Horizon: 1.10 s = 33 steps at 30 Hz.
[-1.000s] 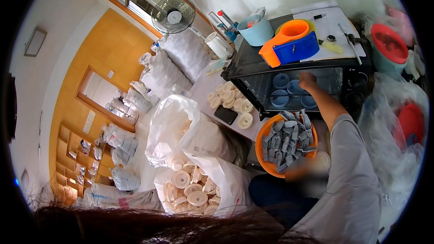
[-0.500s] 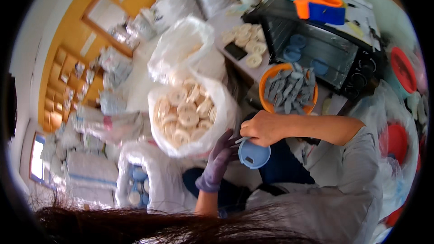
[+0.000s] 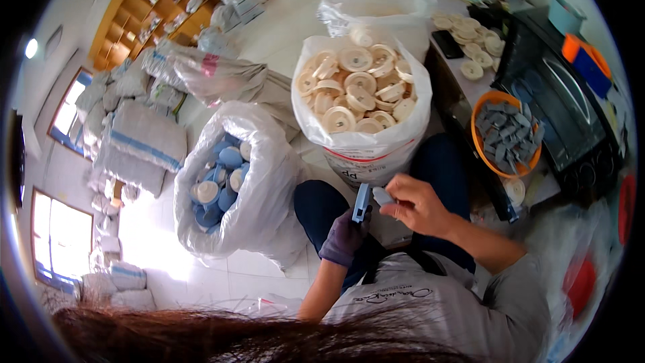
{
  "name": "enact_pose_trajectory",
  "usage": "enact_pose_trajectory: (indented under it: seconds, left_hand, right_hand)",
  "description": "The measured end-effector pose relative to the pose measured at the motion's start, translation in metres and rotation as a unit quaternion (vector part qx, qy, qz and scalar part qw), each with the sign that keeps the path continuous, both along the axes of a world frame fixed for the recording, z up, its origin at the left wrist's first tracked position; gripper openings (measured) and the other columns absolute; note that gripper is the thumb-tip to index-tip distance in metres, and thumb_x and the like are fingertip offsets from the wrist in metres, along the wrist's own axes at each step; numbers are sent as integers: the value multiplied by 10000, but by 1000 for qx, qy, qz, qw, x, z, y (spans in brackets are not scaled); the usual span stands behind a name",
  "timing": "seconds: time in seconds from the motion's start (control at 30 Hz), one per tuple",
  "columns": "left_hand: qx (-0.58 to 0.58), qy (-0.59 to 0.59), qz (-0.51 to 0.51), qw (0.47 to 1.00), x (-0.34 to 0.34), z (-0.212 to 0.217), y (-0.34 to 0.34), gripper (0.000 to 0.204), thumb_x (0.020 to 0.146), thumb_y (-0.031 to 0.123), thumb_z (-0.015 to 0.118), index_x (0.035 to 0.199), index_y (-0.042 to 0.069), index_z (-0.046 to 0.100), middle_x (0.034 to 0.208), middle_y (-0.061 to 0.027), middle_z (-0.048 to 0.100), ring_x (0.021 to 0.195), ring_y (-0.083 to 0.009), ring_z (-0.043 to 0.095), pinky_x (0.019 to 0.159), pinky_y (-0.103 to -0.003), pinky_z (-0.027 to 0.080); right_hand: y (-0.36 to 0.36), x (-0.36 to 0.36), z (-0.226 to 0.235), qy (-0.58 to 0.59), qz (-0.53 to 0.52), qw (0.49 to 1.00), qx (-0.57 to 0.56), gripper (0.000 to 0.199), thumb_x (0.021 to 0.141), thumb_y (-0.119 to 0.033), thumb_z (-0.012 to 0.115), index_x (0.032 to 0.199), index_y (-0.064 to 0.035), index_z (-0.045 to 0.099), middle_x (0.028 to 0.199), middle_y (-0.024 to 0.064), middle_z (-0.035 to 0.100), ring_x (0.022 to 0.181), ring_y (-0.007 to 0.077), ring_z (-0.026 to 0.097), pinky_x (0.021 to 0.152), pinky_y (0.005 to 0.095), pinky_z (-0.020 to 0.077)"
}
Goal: The person assembles circular white plastic components by pressing small gray rectangular pieces into them by hand. The person picks components from a large white sack, retrieves pieces from an orange bowl on a workstation, and places finished assemblies back into a bag.
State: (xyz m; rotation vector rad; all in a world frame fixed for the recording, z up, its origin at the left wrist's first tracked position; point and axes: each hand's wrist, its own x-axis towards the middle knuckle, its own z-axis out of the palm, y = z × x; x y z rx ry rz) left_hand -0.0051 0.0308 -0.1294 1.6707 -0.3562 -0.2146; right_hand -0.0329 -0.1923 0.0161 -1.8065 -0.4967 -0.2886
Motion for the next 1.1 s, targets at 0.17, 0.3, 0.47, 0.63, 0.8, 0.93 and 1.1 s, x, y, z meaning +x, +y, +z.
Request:
enact_pose_trajectory:
  seconds: [0.17,0.3,0.47,0.63,0.8,0.93,1.1]
  left_hand:
    - [39,24,-2,999,-4,53,-20,151,833,28,616,982,26,643,773,8,625,666,-96,549,625,-239,462]
    - [157,82,-67,982,-7,80,-24,148,849,38,591,986,20,645,734,27,617,659,-93,545,605,-256,459]
    - [140,-11,-75,987,-15,51,-27,164,838,67,584,982,24,647,727,-27,630,663,-148,586,632,-317,480]
    - [-21,98,-46,994,-11,46,-25,293,820,90,589,1104,16,591,967,-107,659,874,-212,666,666,-328,527]
    - [-249,316,84,912,-8,65,-44,548,760,95,646,1272,-2,477,1135,-108,610,982,-221,632,799,-326,540]
    - [-236,150,32,960,-5,69,-45,696,743,78,641,1386,-15,392,1314,-125,513,1200,-223,508,996,-336,425]
    - [-129,65,27,989,-10,93,-48,720,748,-5,619,1411,-30,342,1387,-143,451,1289,-225,426,1075,-336,342]
  right_hand:
    - [11,-5,-10,-98,5,995,-13,304,668,90,712,938,-41,660,898,74,634,746,211,575,652,293,467]
    - [17,3,-21,-142,22,990,-11,393,652,139,638,972,-84,691,879,61,650,753,216,600,660,300,461]
    - [4,-3,-24,-110,59,990,-67,515,636,145,620,1058,-138,708,822,67,605,745,226,603,647,302,475]
    - [6,-21,-33,77,133,985,80,400,809,35,612,1196,-63,592,782,76,603,660,150,607,562,259,470]
    - [-3,-33,-45,336,26,905,259,189,884,-12,542,1032,-42,428,802,93,580,583,139,581,505,266,484]
    - [0,-31,-50,333,-3,898,286,113,939,-77,478,1046,-44,461,677,65,556,493,122,515,440,251,417]
    - [9,-42,-66,378,48,876,295,144,985,-131,416,1040,-40,515,639,56,548,440,91,449,407,230,370]
